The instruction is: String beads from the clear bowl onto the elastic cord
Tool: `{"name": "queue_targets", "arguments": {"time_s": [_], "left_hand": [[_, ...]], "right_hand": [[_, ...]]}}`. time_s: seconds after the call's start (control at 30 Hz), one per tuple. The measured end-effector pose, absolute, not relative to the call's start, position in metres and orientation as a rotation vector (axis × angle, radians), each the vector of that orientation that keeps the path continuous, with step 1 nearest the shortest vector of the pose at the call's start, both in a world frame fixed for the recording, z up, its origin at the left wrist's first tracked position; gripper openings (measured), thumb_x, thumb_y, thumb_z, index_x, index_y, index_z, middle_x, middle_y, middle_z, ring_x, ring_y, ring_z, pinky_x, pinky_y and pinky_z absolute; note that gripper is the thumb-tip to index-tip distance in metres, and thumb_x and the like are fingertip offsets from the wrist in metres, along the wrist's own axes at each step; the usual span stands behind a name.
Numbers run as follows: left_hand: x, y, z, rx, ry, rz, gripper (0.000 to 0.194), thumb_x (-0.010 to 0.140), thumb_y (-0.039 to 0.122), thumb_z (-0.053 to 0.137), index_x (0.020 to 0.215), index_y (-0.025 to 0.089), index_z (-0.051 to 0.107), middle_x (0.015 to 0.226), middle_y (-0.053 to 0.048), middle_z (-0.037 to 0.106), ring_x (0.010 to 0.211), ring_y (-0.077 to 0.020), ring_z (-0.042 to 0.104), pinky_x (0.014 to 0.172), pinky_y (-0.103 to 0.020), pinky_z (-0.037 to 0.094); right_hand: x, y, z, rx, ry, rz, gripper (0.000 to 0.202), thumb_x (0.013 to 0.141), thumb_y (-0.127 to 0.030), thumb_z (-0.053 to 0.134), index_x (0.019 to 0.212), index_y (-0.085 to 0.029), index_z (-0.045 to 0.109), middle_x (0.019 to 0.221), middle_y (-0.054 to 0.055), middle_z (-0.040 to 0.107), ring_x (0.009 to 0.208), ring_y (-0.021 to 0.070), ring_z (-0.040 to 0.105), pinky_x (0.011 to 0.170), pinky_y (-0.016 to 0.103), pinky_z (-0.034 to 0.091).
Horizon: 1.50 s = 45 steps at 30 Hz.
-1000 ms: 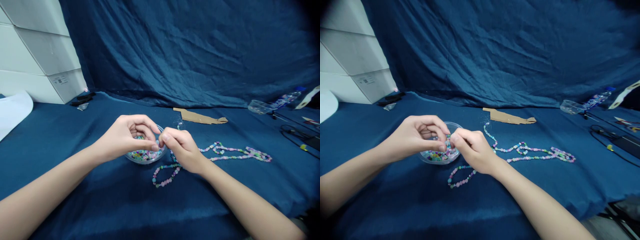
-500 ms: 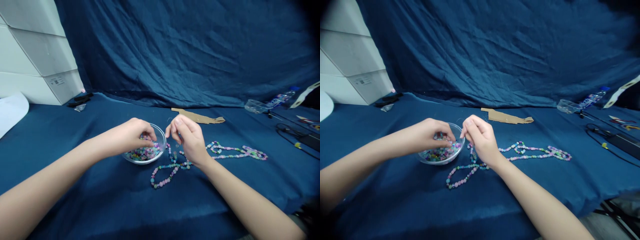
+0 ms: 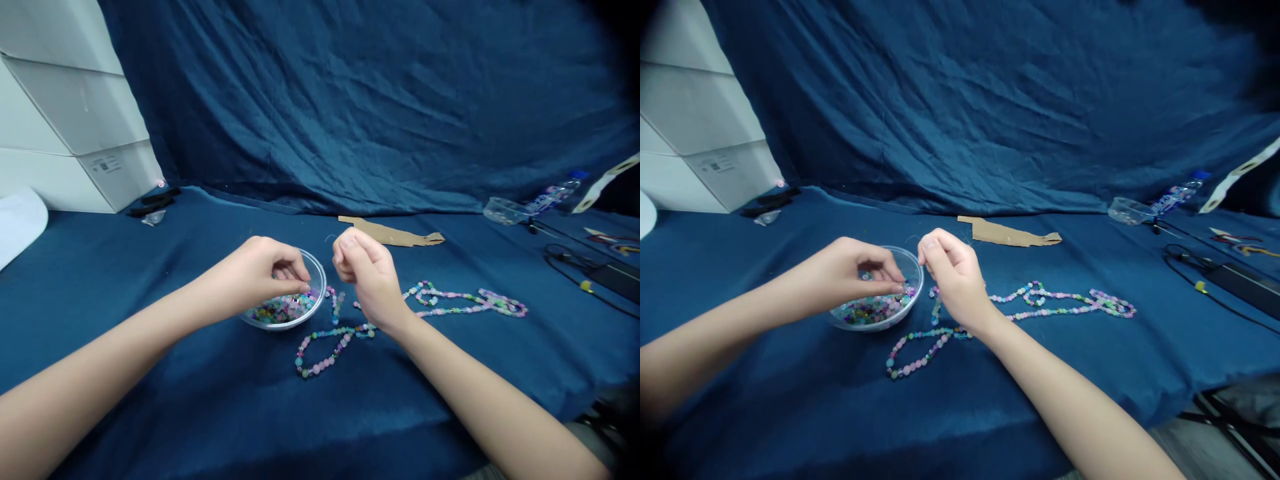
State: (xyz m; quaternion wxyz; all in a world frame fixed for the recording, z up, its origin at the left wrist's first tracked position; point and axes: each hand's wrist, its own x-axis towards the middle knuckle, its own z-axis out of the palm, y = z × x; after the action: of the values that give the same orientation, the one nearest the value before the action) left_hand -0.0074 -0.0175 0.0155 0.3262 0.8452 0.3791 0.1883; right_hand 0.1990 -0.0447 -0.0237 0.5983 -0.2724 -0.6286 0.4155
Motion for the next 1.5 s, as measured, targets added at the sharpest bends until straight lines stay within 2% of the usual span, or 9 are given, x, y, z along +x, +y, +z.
{"name": "queue_targets", "arguments": {"time_s": [0.1,0.17,0.27,0.5,0.67,1.0,1.3,1.43,1.5], "left_hand": [[-0.018,-0.026,0.015,1.835,0.875,0.720,0.018,0.077,0.029,0.089,0.093,0.021,0.084,0.090,-0.001,0.084,0.087,-0.0177,0.080,0.081,-0.021,0.063],[-0.022,-0.030,0.012,1.714,0.846,0.845,0.023,0.074,0.026,0.092,0.096,0.024,0.085,0.091,0.000,0.084,0.089,-0.0167,0.081,0.082,-0.018,0.064],[-0.026,-0.032,0.007,1.664,0.822,0.941,0.021,0.072,0.023,0.094,0.092,0.027,0.087,0.090,0.000,0.084,0.089,-0.0161,0.081,0.081,-0.015,0.064],[-0.029,-0.034,0.006,1.639,0.754,0.951,0.018,0.070,0.018,0.094,0.085,0.026,0.087,0.084,-0.001,0.084,0.080,-0.0168,0.081,0.076,-0.017,0.065],[-0.029,-0.032,0.007,1.685,0.771,0.955,0.018,0.069,0.021,0.095,0.086,0.025,0.088,0.086,-0.004,0.084,0.078,-0.0176,0.081,0.074,-0.018,0.065],[-0.032,-0.032,0.003,1.684,0.738,0.943,0.020,0.073,0.021,0.093,0.090,0.030,0.088,0.089,0.000,0.084,0.083,-0.0141,0.080,0.077,-0.014,0.063],[-0.028,-0.033,0.007,1.788,0.742,0.953,0.014,0.077,0.019,0.090,0.090,0.026,0.087,0.087,-0.001,0.083,0.083,-0.0144,0.078,0.073,-0.015,0.061],[-0.029,-0.032,0.004,1.721,0.730,0.939,0.023,0.078,0.022,0.090,0.100,0.020,0.084,0.088,-0.003,0.083,0.083,-0.0160,0.079,0.077,-0.019,0.064],[-0.030,-0.032,0.003,1.713,0.696,0.947,0.029,0.079,0.021,0.089,0.107,0.017,0.080,0.084,-0.003,0.081,0.081,-0.0151,0.079,0.076,-0.019,0.063]], "right_hand": [[0.198,-0.049,-0.026,-0.686,-1.641,0.718,0.035,0.109,-0.033,0.053,0.077,-0.019,0.056,0.070,-0.002,0.047,0.062,0.0095,0.040,0.058,0.025,0.034],[0.198,-0.052,-0.029,-0.715,-1.750,0.615,0.034,0.109,-0.032,0.052,0.078,-0.019,0.057,0.071,-0.002,0.050,0.064,0.0102,0.044,0.060,0.025,0.037],[0.196,-0.055,-0.031,-0.715,-1.843,0.518,0.030,0.109,-0.032,0.052,0.082,-0.020,0.058,0.067,-0.003,0.049,0.060,0.0101,0.044,0.057,0.025,0.037],[0.194,-0.059,-0.031,-0.674,-1.915,0.422,0.026,0.108,-0.029,0.052,0.084,-0.021,0.060,0.065,-0.003,0.051,0.054,0.0101,0.045,0.054,0.026,0.037],[0.193,-0.059,-0.031,-0.673,-1.925,0.379,0.025,0.108,-0.027,0.053,0.085,-0.021,0.060,0.066,-0.003,0.052,0.055,0.0099,0.045,0.054,0.026,0.038],[0.191,-0.057,-0.032,-0.624,-1.993,0.372,0.022,0.107,-0.022,0.052,0.085,-0.020,0.057,0.069,-0.003,0.052,0.058,0.0092,0.045,0.057,0.024,0.037],[0.190,-0.056,-0.031,-0.676,-2.081,0.442,0.033,0.108,-0.025,0.052,0.075,-0.020,0.047,0.065,-0.004,0.043,0.057,0.0090,0.040,0.058,0.026,0.032],[0.192,-0.057,-0.031,-0.726,-2.059,0.546,0.032,0.110,-0.031,0.047,0.080,-0.020,0.052,0.068,-0.003,0.048,0.060,0.0104,0.044,0.061,0.027,0.035],[0.193,-0.057,-0.031,-0.748,-2.037,0.654,0.025,0.110,-0.034,0.048,0.092,-0.021,0.057,0.069,-0.004,0.049,0.060,0.0110,0.045,0.060,0.027,0.035]]}}
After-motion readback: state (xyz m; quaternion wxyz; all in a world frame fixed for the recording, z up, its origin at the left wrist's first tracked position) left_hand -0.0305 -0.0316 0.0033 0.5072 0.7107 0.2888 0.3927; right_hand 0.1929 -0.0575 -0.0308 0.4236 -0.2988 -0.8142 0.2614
